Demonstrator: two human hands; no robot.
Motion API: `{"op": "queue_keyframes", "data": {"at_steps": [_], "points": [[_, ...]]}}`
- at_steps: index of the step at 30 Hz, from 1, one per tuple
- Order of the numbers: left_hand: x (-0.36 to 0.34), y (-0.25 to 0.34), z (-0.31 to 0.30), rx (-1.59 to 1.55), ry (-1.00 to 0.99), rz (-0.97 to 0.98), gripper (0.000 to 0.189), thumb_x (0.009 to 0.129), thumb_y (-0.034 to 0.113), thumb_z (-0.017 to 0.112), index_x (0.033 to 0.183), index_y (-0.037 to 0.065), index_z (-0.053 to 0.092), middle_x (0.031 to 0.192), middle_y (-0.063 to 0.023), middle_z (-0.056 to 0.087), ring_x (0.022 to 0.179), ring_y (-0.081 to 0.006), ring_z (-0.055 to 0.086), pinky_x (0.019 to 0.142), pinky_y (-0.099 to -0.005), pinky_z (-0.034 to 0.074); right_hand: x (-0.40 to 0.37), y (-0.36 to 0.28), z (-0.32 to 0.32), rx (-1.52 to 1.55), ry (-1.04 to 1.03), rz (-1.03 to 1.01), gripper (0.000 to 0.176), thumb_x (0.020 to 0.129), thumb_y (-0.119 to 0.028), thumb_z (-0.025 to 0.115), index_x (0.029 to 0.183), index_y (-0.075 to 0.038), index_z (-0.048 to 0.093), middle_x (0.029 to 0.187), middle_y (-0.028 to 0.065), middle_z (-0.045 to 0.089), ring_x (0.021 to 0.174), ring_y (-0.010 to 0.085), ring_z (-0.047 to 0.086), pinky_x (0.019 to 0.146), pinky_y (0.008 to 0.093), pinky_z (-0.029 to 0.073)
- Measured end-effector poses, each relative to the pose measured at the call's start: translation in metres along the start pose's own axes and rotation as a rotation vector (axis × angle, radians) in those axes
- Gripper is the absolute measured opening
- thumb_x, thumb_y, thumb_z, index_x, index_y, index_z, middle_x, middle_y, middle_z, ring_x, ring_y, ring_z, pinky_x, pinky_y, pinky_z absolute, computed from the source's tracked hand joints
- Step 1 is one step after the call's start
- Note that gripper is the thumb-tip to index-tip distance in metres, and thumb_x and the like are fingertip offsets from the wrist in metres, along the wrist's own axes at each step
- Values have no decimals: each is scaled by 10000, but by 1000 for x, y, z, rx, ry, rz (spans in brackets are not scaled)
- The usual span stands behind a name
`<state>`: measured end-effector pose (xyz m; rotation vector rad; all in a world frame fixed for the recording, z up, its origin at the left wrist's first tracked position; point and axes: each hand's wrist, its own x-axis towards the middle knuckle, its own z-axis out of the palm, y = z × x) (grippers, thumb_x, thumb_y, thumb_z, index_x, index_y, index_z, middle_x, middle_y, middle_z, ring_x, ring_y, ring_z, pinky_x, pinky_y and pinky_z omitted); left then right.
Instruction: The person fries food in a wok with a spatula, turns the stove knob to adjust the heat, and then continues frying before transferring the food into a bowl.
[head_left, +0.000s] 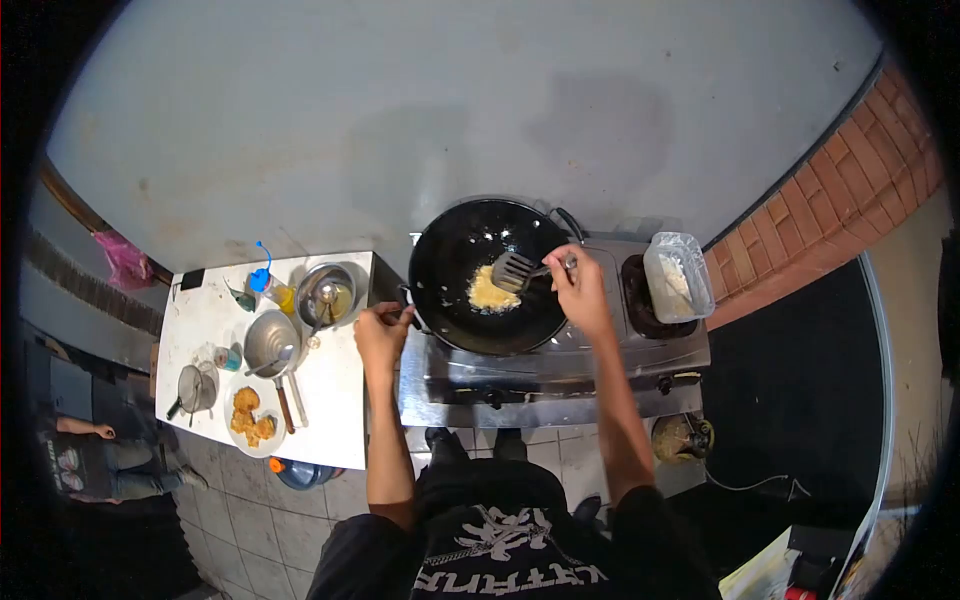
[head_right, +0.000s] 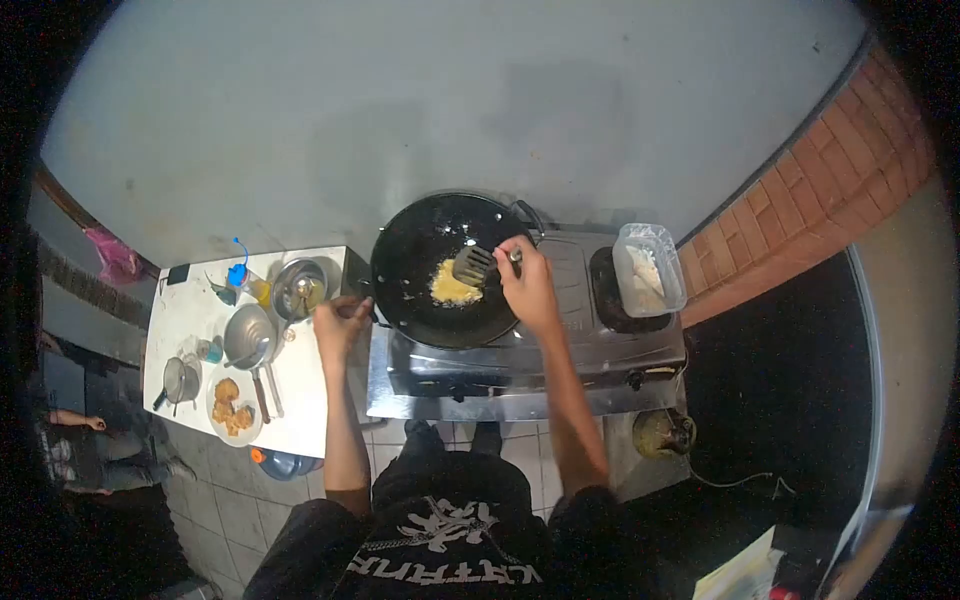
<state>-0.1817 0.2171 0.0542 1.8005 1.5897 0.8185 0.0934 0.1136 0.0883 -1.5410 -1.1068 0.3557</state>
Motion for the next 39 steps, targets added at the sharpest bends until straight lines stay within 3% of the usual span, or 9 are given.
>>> {"op": "queue_keyframes", "data": {"at_steps": [7, 15, 16, 23, 25, 27, 29, 31, 39], "points": [[-7, 8, 9, -20, 141, -62, 288, 729, 172, 790, 900, -45, 710, 657, -121, 663, 573, -174, 623, 592, -300, 486, -36, 10, 3, 263, 219, 87, 80, 909, -42, 585, 873, 25, 607, 620, 5, 550, 546, 42, 503, 488, 215, 381], [-11, 11, 13, 12, 202, -62, 295, 717, 185, 794, 902, -32, 717, 635, -109, 640, 560, -184, 597, 586, -310, 477, -41, 27, 17, 126, 122, 55, 81, 882, -33, 606, 836, 29, 581, 644, 70, 569, 545, 77, 522, 491, 257, 398], [-9, 9, 12, 13, 204, -59, 295, 717, 185, 794, 902, -32, 717, 635, -109, 640, 560, -184, 597, 586, -310, 477, -42, 26, 19, 130, 105, 93, 107, 892, -58, 603, 846, 32, 570, 668, 101, 584, 554, 126, 552, 512, 287, 415], [-8, 10, 8, -23, 181, -27, 294, 710, 163, 792, 870, -64, 696, 616, -117, 627, 545, -190, 580, 581, -316, 475, -44, 25, 26, 28, 104, 82, 118, 922, -83, 563, 894, 31, 558, 741, 148, 632, 658, 225, 619, 603, 340, 460], [-8, 14, 5, -24, 137, -71, 282, 705, 156, 795, 844, -66, 690, 606, -116, 622, 539, -186, 579, 577, -314, 474, -45, 35, 28, 48, 120, -35, 66, 935, -42, 543, 929, 24, 552, 818, 74, 647, 653, 75, 551, 553, 216, 419], [-6, 7, 7, -26, 148, -43, 282, 702, 154, 798, 839, -67, 688, 608, -119, 623, 541, -181, 583, 573, -312, 473, -46, 38, 27, 24, 114, -39, 59, 936, -28, 536, 948, 29, 541, 829, 73, 642, 632, 72, 543, 548, 217, 421], [-3, 2, 6, -30, 128, -7, 291, 697, 162, 806, 834, -66, 688, 612, -118, 627, 540, -182, 586, 569, -309, 471, -47, 35, 26, 78, 101, 34, 106, 932, -74, 549, 931, 32, 544, 775, 145, 645, 668, 205, 621, 620, 326, 469], [-1, 7, 0, -33, 78, -21, 297, 691, 170, 812, 824, -65, 688, 614, -116, 628, 543, -185, 589, 569, -310, 472, -46, 20, 23, 66, 73, 115, 89, 928, -65, 552, 934, 23, 542, 773, 137, 641, 656, 191, 616, 607, 313, 468], [18, -5, -6, 31, -77, 66, 316, 663, 220, 841, 778, -35, 695, 589, -102, 607, 532, -191, 581, 548, -321, 463, -34, -16, 19, -24, -32, -57, 82, 905, -46, 574, 931, 20, 534, 815, 142, 623, 688, 221, 619, 628, 315, 468]]}}
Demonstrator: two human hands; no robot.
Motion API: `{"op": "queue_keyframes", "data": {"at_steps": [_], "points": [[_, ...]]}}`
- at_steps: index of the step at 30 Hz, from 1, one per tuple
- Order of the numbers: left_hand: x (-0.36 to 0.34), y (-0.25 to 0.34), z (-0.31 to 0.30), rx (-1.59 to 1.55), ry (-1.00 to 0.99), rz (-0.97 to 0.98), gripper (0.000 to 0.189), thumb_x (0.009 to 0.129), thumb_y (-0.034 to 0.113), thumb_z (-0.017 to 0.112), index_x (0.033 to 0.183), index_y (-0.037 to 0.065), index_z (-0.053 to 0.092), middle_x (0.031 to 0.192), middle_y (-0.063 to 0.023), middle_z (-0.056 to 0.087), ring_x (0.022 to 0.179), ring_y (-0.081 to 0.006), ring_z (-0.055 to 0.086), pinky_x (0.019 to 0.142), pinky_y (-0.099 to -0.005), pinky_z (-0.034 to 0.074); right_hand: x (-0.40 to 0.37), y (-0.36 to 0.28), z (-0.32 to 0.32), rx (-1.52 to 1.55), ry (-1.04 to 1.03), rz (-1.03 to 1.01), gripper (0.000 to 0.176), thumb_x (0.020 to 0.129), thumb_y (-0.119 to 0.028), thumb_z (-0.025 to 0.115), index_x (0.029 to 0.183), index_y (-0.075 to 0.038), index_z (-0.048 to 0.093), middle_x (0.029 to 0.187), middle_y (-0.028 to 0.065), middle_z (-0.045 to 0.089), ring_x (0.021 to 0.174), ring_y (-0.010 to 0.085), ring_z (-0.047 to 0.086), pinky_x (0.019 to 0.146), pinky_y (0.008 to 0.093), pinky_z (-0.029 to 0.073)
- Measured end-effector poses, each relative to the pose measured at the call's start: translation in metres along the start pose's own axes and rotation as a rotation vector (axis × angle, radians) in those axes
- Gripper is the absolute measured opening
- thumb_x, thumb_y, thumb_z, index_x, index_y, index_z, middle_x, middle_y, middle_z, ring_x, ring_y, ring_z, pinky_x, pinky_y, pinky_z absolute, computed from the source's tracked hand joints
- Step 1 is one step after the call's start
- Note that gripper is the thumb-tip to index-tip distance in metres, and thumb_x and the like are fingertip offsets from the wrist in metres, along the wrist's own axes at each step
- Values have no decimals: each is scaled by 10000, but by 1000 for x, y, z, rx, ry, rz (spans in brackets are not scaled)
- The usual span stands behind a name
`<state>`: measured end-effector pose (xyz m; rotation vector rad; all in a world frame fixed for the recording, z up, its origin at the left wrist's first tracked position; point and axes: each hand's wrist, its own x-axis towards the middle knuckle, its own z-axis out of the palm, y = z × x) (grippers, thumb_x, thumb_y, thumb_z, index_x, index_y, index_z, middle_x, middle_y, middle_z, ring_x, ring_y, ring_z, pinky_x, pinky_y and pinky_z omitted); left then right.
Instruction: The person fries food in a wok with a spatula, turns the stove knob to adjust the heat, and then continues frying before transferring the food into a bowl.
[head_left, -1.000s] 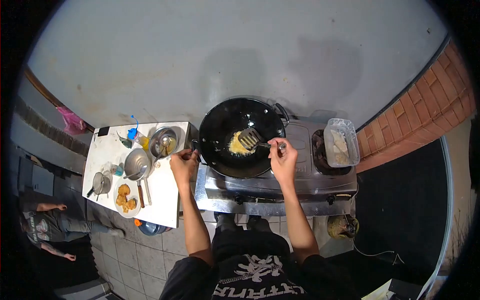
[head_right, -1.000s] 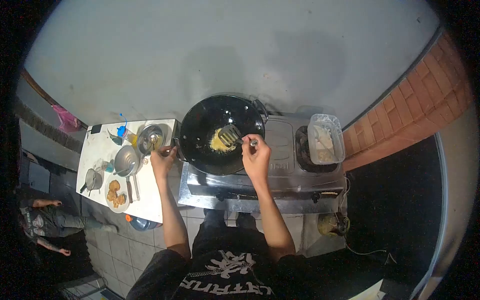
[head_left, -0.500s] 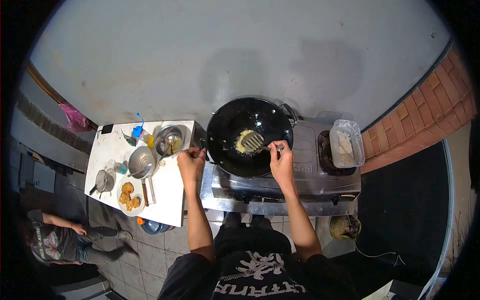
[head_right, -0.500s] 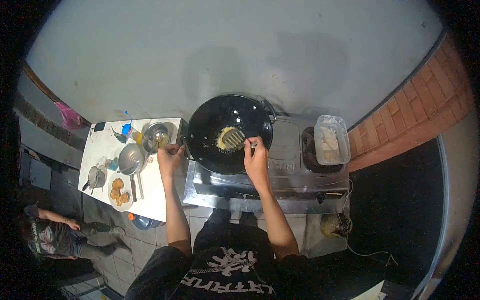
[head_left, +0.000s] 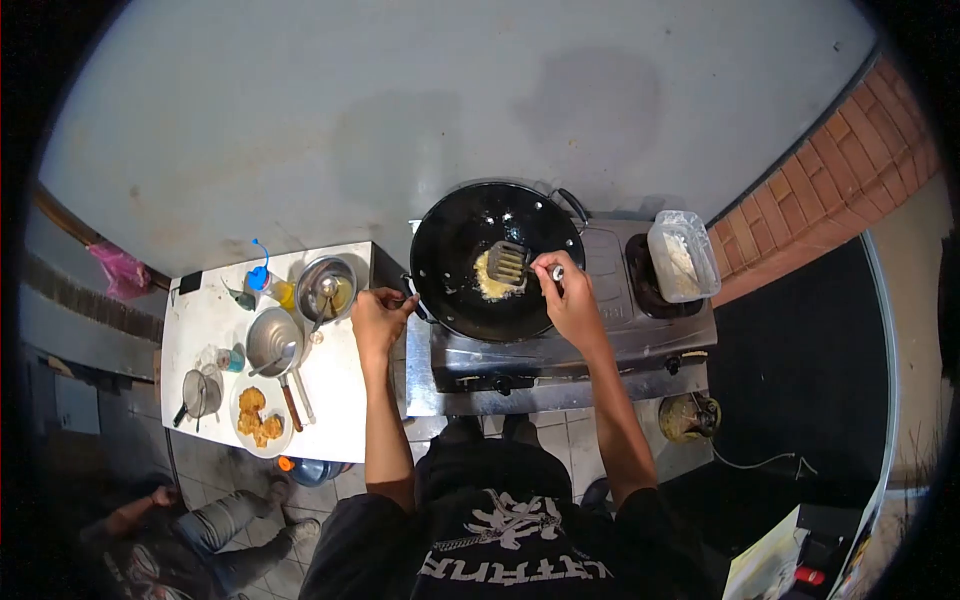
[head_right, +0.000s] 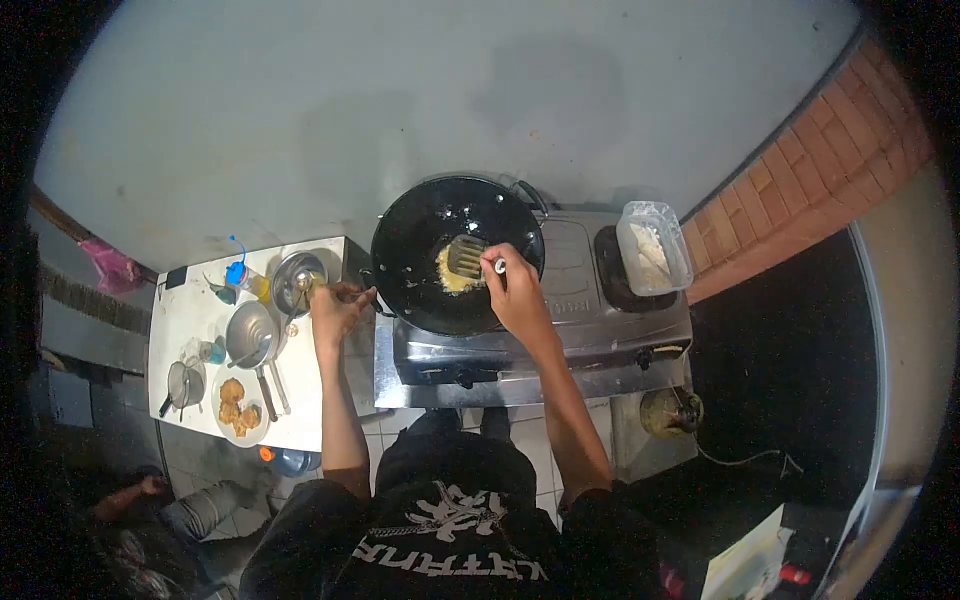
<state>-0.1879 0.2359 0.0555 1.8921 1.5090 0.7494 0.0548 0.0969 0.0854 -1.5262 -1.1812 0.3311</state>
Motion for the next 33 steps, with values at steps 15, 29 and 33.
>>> {"op": "queue_keyframes", "data": {"at_steps": [15, 29, 33], "points": [[12, -9, -6, -43, -135, 94, 406, 636, 303, 870, 712, -41, 667, 536, -81, 546, 476, -181, 506, 495, -321, 410, -33, 12, 53, 92, 466, 242, 171, 942, -138, 580, 926, 32, 585, 687, 53, 593, 533, 77, 548, 479, 238, 419], [8, -6, -7, -74, -105, 139, 382, 657, 284, 863, 688, -31, 648, 512, -60, 530, 462, -153, 494, 485, -307, 405, -42, 30, 55, -92, 441, 175, 172, 950, -118, 555, 940, 53, 555, 733, 114, 624, 575, 123, 569, 523, 279, 442], [9, -7, -7, -59, -113, 150, 384, 654, 292, 864, 696, -28, 655, 510, -57, 524, 457, -152, 483, 483, -308, 400, -38, 14, 52, -64, 392, 261, 147, 940, -106, 568, 941, 41, 561, 732, 108, 627, 572, 117, 569, 511, 274, 446]]}}
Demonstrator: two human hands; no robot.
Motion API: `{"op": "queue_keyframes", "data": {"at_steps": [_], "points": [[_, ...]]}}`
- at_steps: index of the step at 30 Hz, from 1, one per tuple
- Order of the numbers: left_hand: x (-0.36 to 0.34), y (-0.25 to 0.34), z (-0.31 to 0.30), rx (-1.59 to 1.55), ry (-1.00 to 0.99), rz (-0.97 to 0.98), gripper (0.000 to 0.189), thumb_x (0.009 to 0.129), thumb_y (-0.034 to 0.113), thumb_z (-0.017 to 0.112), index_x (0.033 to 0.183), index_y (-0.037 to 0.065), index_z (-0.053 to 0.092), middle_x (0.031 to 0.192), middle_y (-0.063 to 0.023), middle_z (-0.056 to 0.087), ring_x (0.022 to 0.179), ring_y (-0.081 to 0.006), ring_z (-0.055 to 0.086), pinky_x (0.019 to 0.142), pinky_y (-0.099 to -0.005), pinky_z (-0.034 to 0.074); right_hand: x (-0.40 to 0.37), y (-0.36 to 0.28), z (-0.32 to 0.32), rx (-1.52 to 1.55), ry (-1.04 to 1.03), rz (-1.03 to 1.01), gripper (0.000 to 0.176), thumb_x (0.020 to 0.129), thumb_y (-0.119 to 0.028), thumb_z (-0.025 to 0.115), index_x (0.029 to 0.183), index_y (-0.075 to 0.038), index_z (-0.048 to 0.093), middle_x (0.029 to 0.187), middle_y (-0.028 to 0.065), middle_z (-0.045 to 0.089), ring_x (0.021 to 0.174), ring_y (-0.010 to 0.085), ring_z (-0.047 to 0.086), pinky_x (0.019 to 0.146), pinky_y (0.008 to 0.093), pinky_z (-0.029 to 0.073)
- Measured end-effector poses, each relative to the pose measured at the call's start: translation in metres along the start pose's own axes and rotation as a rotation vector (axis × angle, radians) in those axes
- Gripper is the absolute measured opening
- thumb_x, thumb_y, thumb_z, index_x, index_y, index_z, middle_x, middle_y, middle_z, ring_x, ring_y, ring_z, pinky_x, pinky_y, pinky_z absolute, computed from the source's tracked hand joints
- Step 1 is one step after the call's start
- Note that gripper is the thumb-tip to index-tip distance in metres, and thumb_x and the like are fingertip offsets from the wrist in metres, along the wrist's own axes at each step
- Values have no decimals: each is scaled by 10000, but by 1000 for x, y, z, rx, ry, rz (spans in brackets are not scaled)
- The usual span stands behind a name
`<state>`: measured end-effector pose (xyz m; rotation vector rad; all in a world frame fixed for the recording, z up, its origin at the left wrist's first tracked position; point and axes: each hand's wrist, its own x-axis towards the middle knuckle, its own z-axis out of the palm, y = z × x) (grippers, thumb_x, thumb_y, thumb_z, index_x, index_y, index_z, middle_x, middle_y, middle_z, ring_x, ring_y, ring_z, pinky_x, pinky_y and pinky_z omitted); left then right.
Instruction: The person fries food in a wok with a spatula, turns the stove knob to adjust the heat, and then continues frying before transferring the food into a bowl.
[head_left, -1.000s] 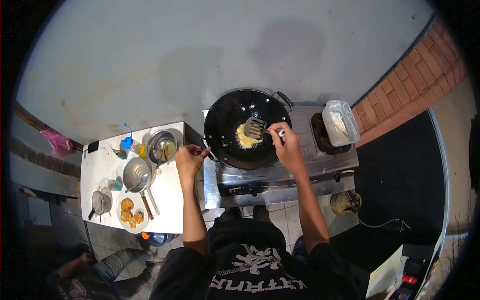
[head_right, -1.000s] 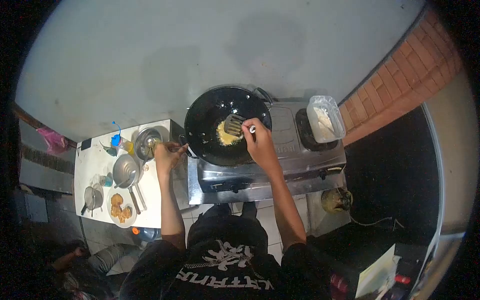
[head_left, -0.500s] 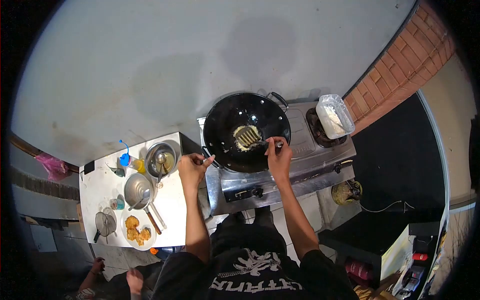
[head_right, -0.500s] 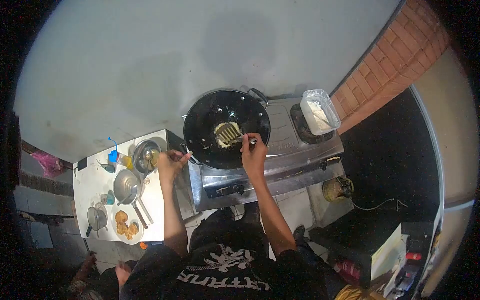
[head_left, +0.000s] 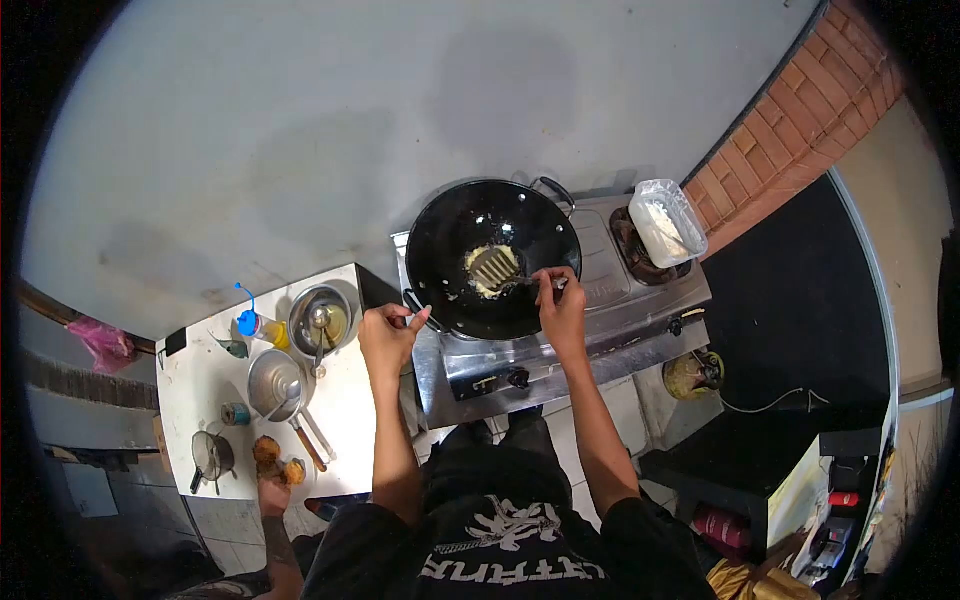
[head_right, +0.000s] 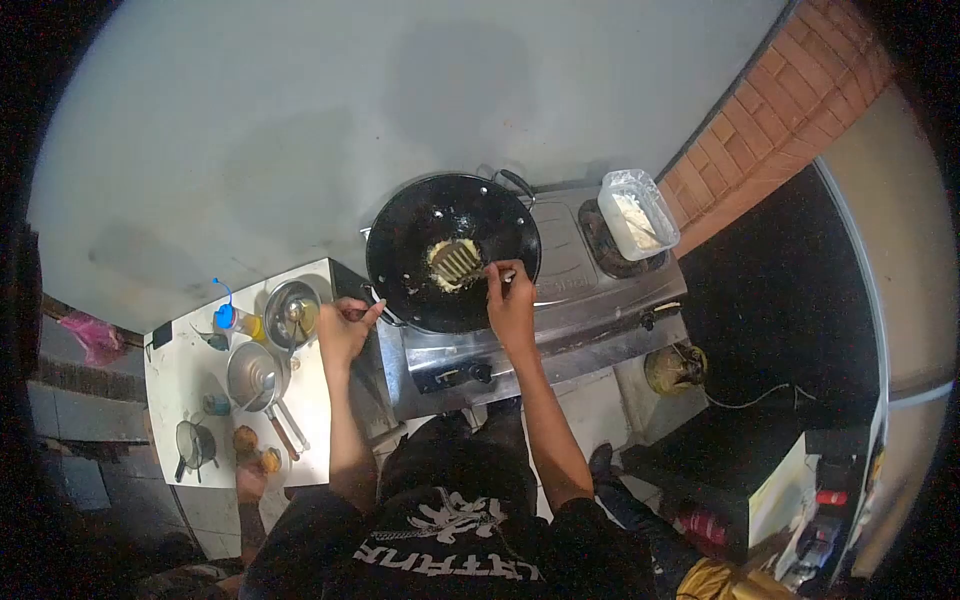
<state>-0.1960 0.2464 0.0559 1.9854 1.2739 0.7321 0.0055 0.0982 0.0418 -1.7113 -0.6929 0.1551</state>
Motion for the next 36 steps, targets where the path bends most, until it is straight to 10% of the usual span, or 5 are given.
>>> {"op": "queue_keyframes", "data": {"at_steps": [16, 36], "points": [[10, -11, 0, 19, -63, 39, 408, 648, 349, 856, 697, -20, 689, 489, -56, 491, 448, -161, 450, 465, -320, 366, 7, -15, -5, 18, -11, -234, 79, 915, -49, 582, 933, 26, 569, 754, 107, 618, 612, 137, 605, 529, 257, 451], [24, 9, -19, 107, -292, 47, 440, 715, 383, 804, 691, -40, 683, 535, -142, 589, 479, -219, 565, 543, -334, 457, -10, 2, 6, 100, 154, 22, 141, 935, -91, 564, 906, 47, 574, 706, 84, 628, 553, 98, 578, 492, 255, 445]]}}
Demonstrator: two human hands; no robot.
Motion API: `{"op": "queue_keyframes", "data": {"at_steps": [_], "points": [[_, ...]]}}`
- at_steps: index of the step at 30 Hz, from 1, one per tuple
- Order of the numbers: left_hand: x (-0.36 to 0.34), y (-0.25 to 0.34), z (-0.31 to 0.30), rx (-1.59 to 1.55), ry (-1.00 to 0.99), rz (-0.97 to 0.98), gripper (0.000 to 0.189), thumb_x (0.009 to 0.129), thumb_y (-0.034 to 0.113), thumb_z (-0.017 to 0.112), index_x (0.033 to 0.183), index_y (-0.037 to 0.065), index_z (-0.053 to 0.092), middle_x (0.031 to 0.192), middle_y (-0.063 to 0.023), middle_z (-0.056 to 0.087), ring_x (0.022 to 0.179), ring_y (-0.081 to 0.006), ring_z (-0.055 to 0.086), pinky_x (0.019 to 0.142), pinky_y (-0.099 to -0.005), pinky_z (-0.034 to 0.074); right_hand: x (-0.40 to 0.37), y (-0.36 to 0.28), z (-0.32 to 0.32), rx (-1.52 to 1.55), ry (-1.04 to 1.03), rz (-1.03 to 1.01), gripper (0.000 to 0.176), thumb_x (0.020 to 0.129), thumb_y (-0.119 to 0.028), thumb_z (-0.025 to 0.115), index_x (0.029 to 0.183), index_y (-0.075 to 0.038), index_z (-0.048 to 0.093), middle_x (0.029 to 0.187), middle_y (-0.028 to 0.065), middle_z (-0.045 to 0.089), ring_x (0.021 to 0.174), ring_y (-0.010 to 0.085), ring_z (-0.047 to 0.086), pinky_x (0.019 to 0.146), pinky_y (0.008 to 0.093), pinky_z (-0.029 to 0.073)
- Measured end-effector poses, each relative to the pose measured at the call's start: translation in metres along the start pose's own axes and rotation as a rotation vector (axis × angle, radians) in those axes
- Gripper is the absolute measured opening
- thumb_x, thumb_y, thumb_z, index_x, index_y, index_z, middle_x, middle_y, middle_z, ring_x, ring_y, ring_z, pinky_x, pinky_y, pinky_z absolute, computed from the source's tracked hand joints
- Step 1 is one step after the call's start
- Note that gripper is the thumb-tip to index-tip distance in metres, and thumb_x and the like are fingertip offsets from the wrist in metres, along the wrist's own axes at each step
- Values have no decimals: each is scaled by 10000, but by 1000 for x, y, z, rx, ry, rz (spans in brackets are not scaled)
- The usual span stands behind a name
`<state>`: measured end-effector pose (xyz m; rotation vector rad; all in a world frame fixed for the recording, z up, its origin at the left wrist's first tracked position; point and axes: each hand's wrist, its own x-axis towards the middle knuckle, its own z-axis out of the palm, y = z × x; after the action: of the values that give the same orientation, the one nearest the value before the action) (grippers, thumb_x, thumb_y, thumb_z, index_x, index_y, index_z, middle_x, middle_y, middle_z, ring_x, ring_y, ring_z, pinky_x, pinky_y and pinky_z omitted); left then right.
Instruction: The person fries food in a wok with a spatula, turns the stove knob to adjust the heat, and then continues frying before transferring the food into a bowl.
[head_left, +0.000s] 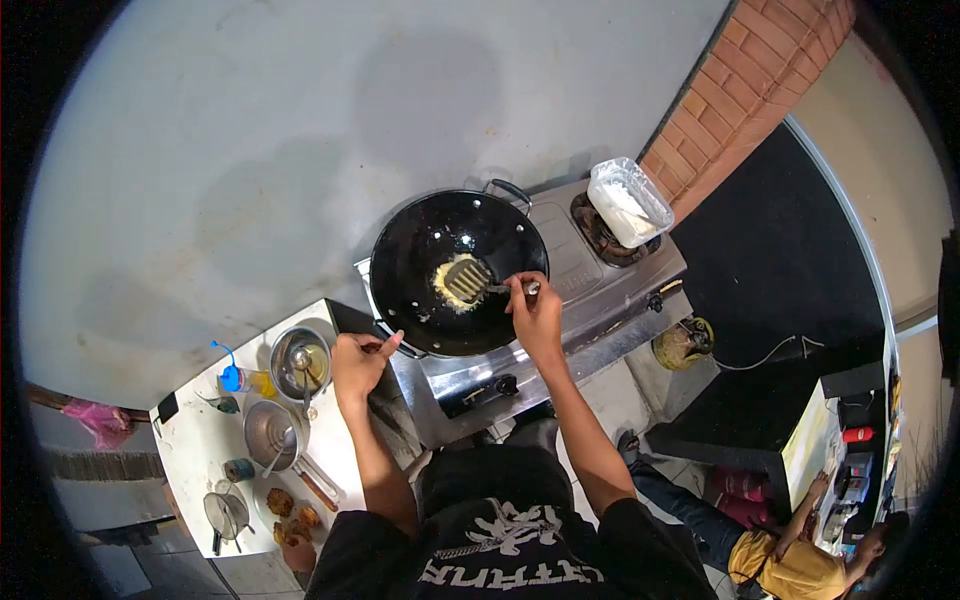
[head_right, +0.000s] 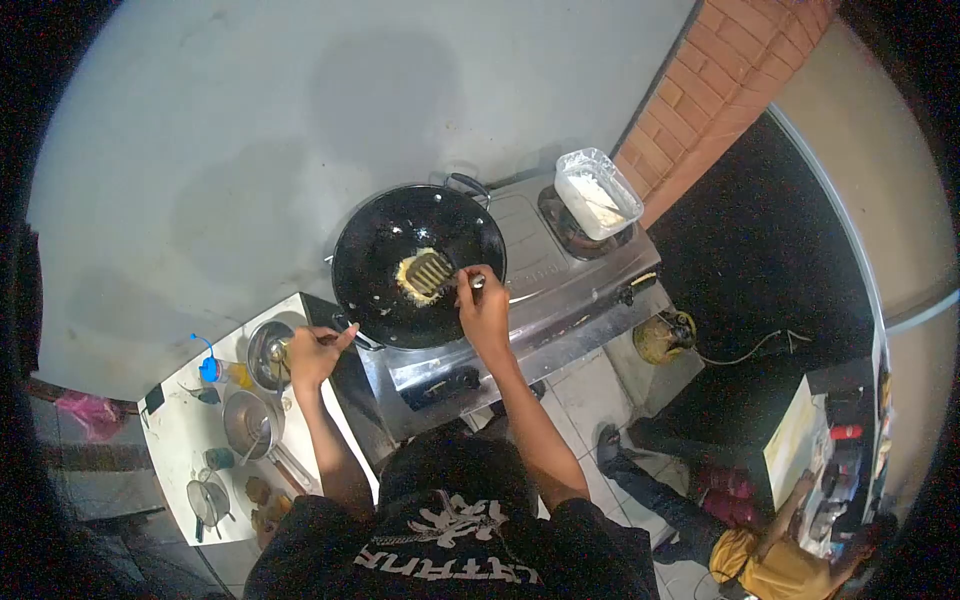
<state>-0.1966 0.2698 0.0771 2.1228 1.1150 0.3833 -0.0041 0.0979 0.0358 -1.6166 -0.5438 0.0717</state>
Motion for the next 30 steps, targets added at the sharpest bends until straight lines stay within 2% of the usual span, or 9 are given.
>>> {"op": "queue_keyframes", "data": {"at_steps": [3, 5, 7, 9, 12, 19, 28, 30], "points": [[2, -2, 0, 23, -19, 4, 437, 717, 379, 804, 693, -40, 680, 528, -139, 581, 478, -213, 563, 539, -328, 455, 4, 6, 0, -64, -34, 10, 147, 939, -86, 555, 908, 57, 566, 708, 99, 623, 563, 119, 576, 503, 270, 440], [2, -6, 0, 3, -25, -11, 433, 719, 374, 802, 692, -40, 678, 523, -140, 575, 470, -211, 552, 535, -326, 453, 2, 10, -1, -45, -37, -55, 139, 960, -91, 531, 915, 40, 547, 773, 58, 622, 569, 58, 520, 506, 211, 418], [3, -4, 0, -5, -36, 4, 426, 721, 371, 800, 692, -37, 681, 525, -141, 579, 467, -214, 549, 531, -324, 452, 3, 6, 1, -42, -37, -73, 129, 962, -86, 525, 920, 35, 534, 762, 48, 608, 569, 50, 508, 496, 207, 401], [6, -4, -2, -3, -53, 6, 424, 722, 370, 800, 695, -37, 683, 528, -139, 585, 468, -209, 551, 531, -324, 452, 6, 1, 1, -98, -65, 29, 134, 938, -92, 551, 923, 40, 550, 709, 129, 618, 621, 146, 589, 556, 283, 443], [7, 0, -7, 7, -96, -7, 425, 722, 370, 801, 699, -38, 685, 535, -136, 597, 475, -196, 560, 533, -323, 455, 10, -4, 1, -137, -90, 30, 129, 939, -92, 547, 923, 37, 540, 718, 145, 622, 615, 165, 596, 553, 290, 445], [9, -1, -7, 18, -122, -13, 441, 719, 380, 803, 704, -45, 686, 547, -134, 610, 491, -178, 572, 551, -313, 467, 8, -4, 2, -112, -44, -68, 117, 937, -85, 544, 922, 31, 540, 712, 152, 621, 591, 174, 601, 525, 297, 437], [7, -1, -6, 4, -113, -70, 446, 714, 379, 807, 710, -49, 685, 542, -133, 601, 492, -167, 564, 551, -306, 465, 12, -26, -2, -150, -166, -88, 90, 922, -46, 559, 932, 42, 546, 744, 148, 617, 595, 165, 588, 525, 303, 434], [7, -4, -4, -25, -105, -51, 437, 716, 369, 808, 706, -50, 684, 533, -125, 592, 482, -155, 546, 533, -301, 450, 12, -27, -4, -180, -152, -215, 96, 921, -60, 570, 933, 36, 561, 746, 134, 615, 588, 146, 576, 519, 290, 432]]}}
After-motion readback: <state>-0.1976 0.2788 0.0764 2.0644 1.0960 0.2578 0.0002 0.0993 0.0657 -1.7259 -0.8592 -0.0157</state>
